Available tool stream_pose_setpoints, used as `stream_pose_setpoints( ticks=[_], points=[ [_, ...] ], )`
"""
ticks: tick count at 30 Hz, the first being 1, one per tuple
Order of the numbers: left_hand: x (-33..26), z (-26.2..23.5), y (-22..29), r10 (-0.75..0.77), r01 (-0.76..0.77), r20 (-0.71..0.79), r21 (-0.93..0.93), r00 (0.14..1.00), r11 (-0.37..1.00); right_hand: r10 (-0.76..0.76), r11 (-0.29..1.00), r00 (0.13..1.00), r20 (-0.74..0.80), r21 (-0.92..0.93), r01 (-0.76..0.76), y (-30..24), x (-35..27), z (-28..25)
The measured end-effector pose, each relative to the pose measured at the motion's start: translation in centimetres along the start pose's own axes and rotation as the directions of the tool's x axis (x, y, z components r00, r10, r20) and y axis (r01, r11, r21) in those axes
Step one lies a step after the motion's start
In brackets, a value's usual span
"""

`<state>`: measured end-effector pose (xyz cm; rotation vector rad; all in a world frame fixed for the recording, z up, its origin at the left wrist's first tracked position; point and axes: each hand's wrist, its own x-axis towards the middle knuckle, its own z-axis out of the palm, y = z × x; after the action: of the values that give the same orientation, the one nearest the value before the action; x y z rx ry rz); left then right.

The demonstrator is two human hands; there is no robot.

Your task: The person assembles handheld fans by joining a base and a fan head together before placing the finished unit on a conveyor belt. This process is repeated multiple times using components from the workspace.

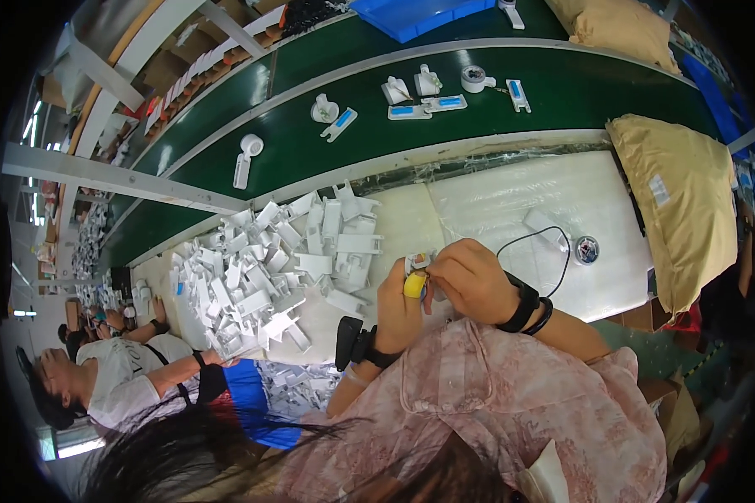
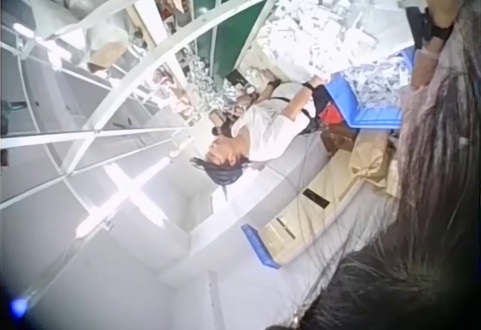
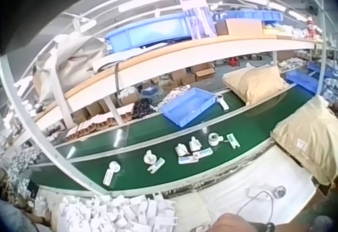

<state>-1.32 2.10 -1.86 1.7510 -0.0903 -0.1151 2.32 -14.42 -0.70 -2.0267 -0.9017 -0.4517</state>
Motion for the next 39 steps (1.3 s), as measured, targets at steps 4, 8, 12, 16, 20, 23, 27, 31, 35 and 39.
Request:
stream_pose_setpoints(
  ticks=[4,8,12,16,20,23,27,31,35,39],
  points=[
    [0.5,0.2,-0.7,-0.042,0.045,0.040,-0.073,0.998,0.996,0.036,0.999,0.997,0.070,-0.010,-0.036,0.0,0.7,-0.5],
    [0.6,0.1,0.3,-0.032,0.036,0.048,-0.086,0.998,0.996,-0.047,0.999,0.998,0.031,0.015,0.047,1.3,0.4,0.1],
    [0.4,0.0,-0.9,-0.057,0.077,0.111,-0.183,0.992,0.980,-0.111,0.994,0.994,0.013,0.026,0.111,1.7,0.1,0.5],
    [-0.3,0.1,-0.7,-0.089,0.134,0.142,-0.345,0.986,0.929,-0.126,0.991,0.991,0.036,0.051,0.124,1.3,0.0,0.2],
    [-0.4,0.3,-0.7,-0.089,0.121,0.111,-0.337,0.990,0.934,-0.123,0.992,0.991,0.043,-0.003,0.123,0.9,0.0,0.3],
    [-0.7,0.0,-1.0,-0.093,0.125,0.127,-0.273,0.988,0.954,-0.113,0.993,0.993,0.030,-0.023,0.113,0.6,-0.1,0.5],
    [-0.7,0.3,-0.4,-0.135,0.154,0.088,-0.258,0.987,0.954,-0.115,0.993,0.993,0.004,-0.039,0.115,0.4,0.2,1.0],
    [-0.3,0.3,-0.4,-0.031,0.017,-0.067,-0.200,0.997,0.980,-0.116,0.991,0.993,0.028,-0.058,0.117,0.6,0.2,1.6],
    [0.9,-1.5,-0.7,-0.082,0.077,-0.012,-0.225,0.997,0.971,-0.035,0.997,0.990,0.136,-0.063,0.044,1.2,1.8,1.9],
    [5.0,-6.9,-4.3,-0.115,0.108,-0.024,-0.186,0.993,0.977,0.053,0.999,0.993,0.103,0.004,-0.054,1.7,4.6,1.8]
  ],
)
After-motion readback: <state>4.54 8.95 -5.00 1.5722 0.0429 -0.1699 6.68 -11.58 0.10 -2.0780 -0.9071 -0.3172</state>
